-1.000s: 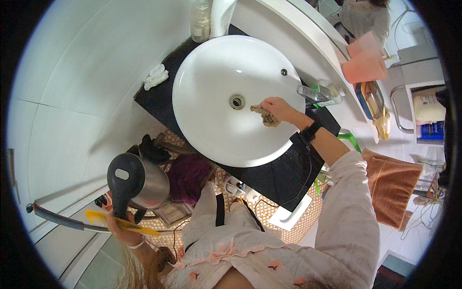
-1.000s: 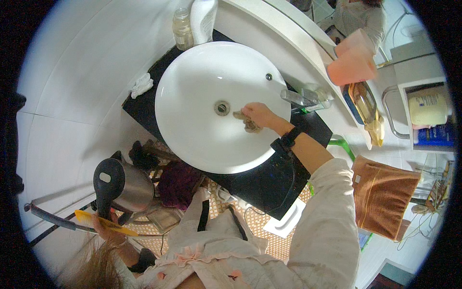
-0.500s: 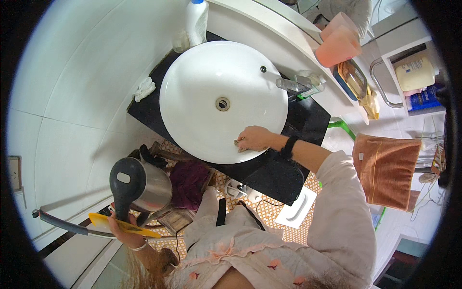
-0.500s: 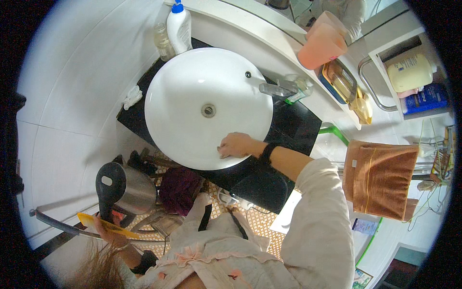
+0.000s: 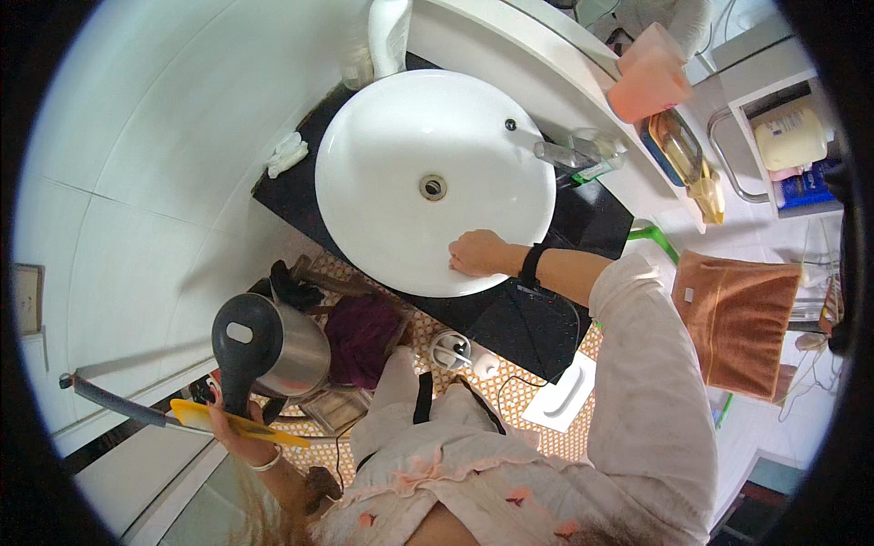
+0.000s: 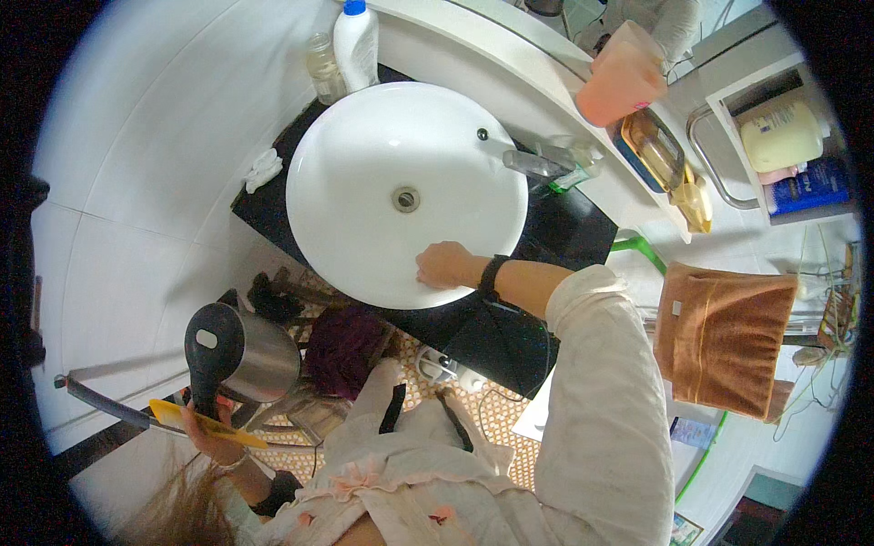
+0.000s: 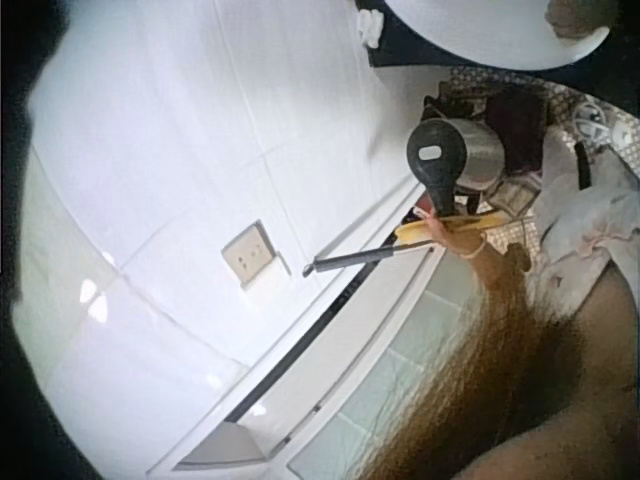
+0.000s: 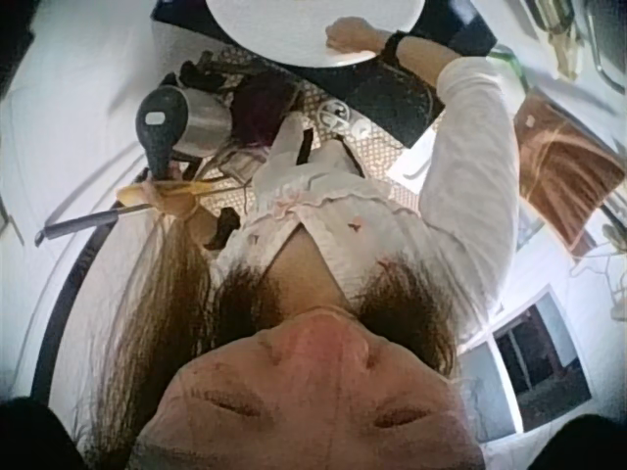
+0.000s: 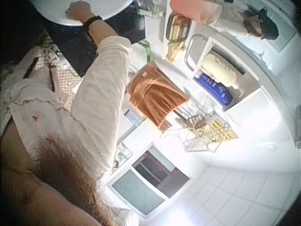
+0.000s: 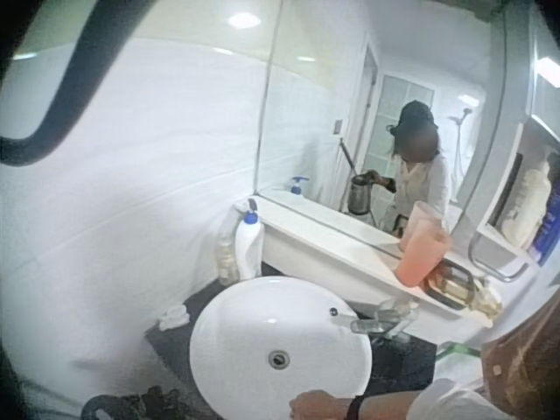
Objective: The person pours liquid from a blue bottle into a red basin, then uses a cloth to wipe the sink, faucet, and surrounding countertop. They move a small wooden stool and a purple bag out of the bathroom, then return to wipe the shower wall and rinse the cloth in the basin.
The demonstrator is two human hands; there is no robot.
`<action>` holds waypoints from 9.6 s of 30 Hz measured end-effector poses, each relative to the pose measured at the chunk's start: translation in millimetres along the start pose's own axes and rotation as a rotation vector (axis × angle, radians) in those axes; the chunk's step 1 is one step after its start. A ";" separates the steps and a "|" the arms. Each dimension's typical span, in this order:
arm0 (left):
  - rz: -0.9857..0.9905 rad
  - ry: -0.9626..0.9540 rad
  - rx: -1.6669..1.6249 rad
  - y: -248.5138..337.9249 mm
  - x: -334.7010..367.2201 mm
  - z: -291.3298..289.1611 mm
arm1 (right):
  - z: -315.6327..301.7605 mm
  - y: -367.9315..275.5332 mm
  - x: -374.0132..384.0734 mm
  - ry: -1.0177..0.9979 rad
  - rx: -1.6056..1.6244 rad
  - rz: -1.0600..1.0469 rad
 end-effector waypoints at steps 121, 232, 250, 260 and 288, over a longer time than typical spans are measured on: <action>0.449 2.010 -0.236 14.3 -957.2 -282.3 | 240.7 -424.4 -297.8 -0.880 1.322 -0.365; 0.249 2.837 -0.348 -25.0 -1114.4 -481.8 | 764.7 -1341.2 -822.9 -0.827 0.297 -1.512; 0.247 2.884 -0.380 -25.2 -1104.1 -524.4 | 808.4 -1370.4 -792.7 -0.206 0.809 -1.296; 0.206 2.885 -0.389 -30.2 -1096.0 -565.2 | 849.4 -1369.7 -890.3 -0.191 0.433 -1.504; 0.331 2.782 -0.467 18.1 -1033.8 -666.6 | 517.2 -1595.1 -705.4 1.107 0.156 -2.466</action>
Point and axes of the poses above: each hand's wrist, its own x-axis towards the middle knuckle, its own z-axis out of the palm, y = z × x, the point moved 1 cm from there along x, towards the middle knuckle, and after that the axes turned 5 degrees about -x, right-handed, at the moved point
